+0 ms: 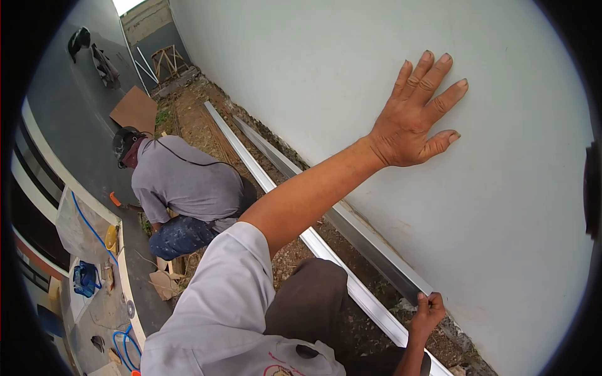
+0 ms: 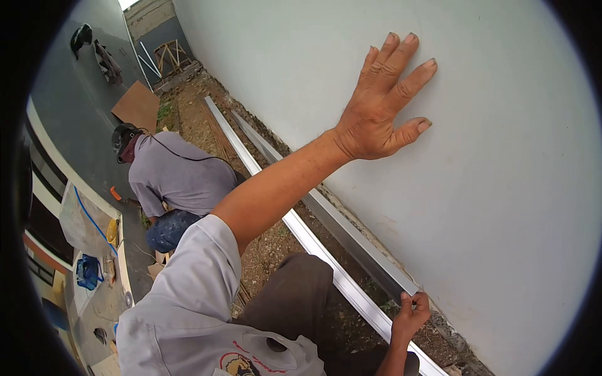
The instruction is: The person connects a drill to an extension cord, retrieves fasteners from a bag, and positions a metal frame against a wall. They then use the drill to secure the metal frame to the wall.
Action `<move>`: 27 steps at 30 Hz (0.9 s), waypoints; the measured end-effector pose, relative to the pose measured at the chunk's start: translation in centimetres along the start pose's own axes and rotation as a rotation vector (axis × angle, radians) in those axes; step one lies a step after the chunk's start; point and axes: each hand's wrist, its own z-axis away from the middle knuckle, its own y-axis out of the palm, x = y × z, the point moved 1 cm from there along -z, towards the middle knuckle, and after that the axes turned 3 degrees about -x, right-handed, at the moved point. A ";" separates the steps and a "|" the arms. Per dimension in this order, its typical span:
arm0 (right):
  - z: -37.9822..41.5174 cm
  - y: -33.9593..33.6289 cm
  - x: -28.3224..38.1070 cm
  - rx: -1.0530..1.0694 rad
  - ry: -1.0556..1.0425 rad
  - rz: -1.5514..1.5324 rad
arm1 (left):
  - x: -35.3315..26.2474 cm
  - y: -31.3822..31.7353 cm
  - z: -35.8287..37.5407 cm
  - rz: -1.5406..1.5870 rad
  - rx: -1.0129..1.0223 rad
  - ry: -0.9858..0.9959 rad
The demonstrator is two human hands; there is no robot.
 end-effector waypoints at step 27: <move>2.7 -32.5 -0.6 -0.440 0.173 0.584 | -7.3 1.1 31.6 0.234 0.935 -0.204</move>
